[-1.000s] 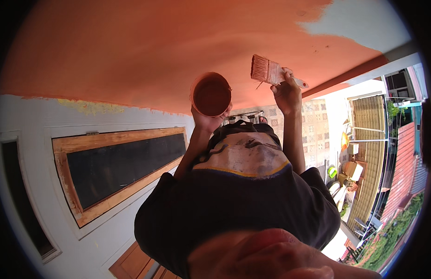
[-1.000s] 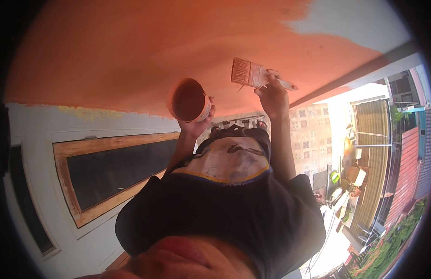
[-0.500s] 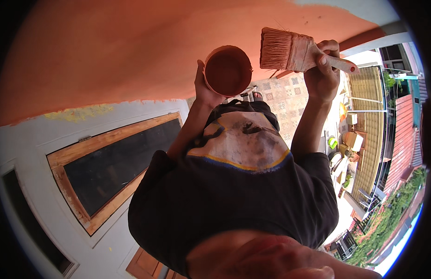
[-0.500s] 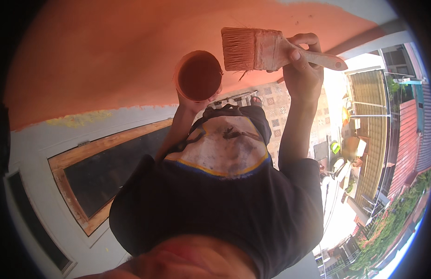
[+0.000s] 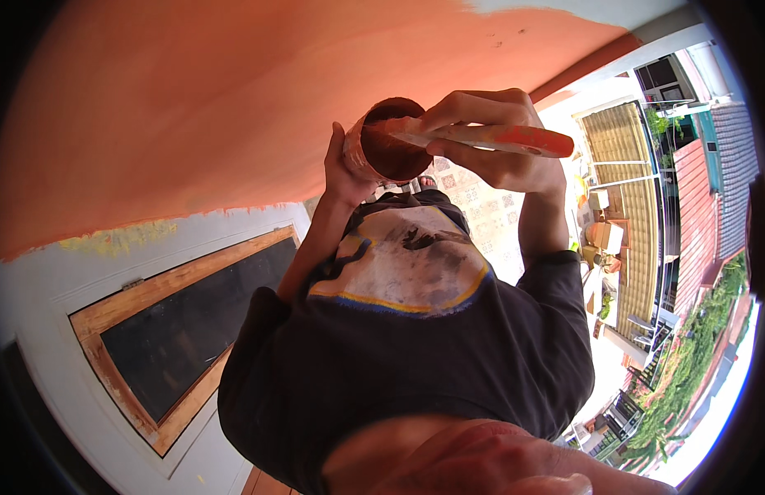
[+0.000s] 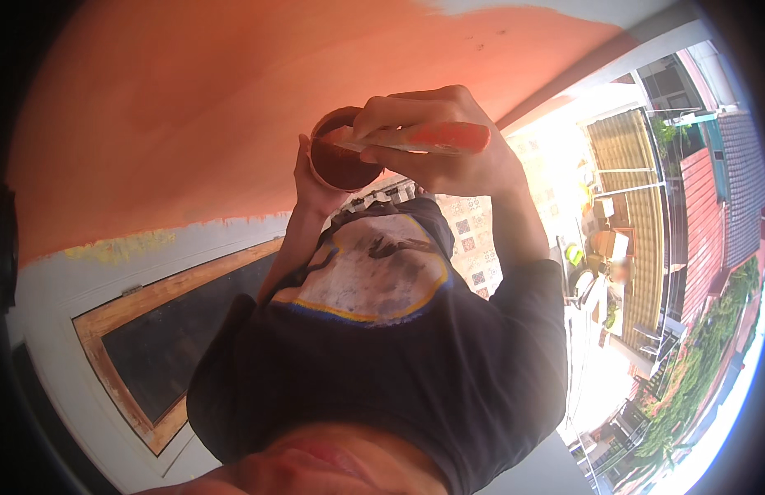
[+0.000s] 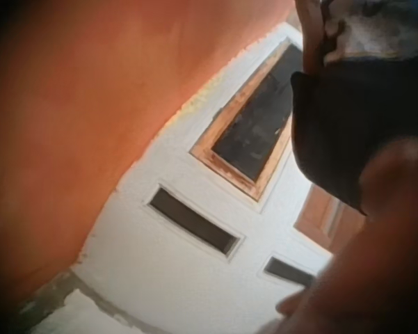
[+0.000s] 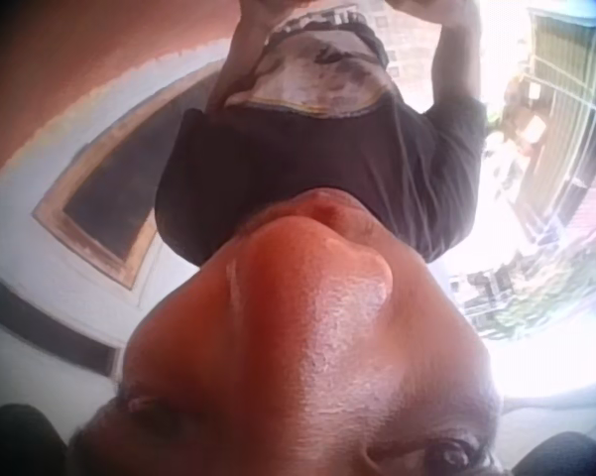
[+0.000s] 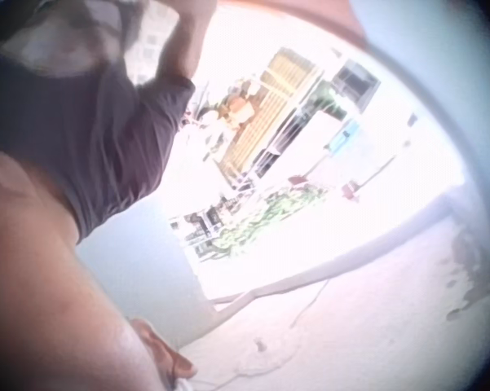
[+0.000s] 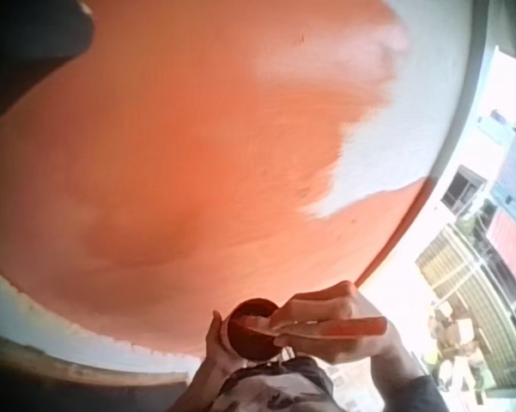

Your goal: The person paints a ceiling with orange paint using a brush and a small paint can. They repeatedly dip the brush into the can and apply paint to the ceiling surface in broad strokes.

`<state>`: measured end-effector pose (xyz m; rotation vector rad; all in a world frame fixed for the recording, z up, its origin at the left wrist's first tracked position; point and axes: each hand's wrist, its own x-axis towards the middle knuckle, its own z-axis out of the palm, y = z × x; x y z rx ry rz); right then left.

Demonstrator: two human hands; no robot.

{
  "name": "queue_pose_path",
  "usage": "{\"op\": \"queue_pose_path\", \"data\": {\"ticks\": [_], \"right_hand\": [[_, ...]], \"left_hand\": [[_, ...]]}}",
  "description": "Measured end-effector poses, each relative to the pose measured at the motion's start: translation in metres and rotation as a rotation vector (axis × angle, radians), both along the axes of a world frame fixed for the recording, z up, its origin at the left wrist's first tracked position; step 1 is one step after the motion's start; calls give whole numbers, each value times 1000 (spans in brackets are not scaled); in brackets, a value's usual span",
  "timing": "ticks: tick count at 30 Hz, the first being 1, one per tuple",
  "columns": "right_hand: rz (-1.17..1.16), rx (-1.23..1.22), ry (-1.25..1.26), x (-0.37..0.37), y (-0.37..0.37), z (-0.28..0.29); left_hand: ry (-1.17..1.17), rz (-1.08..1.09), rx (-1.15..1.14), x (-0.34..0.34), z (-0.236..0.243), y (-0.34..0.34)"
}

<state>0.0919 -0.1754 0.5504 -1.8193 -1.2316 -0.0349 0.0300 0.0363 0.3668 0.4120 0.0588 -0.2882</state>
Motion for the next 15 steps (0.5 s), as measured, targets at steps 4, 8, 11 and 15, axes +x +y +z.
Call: {"op": "queue_pose_path", "data": {"ticks": [4,8,11,15], "right_hand": [[35,-22,-76,3,3,0],[72,-65,-78,5,9,1],[130,-70,-75,6,16,2],[123,-196,-79,4,25,0]], "left_hand": [[0,-31,-42,-2,-6,1],[-13,-5,45,-5,-3,-2],[-89,-33,34,-7,1,-1],[-83,-40,2,-9,2,-2]]}}
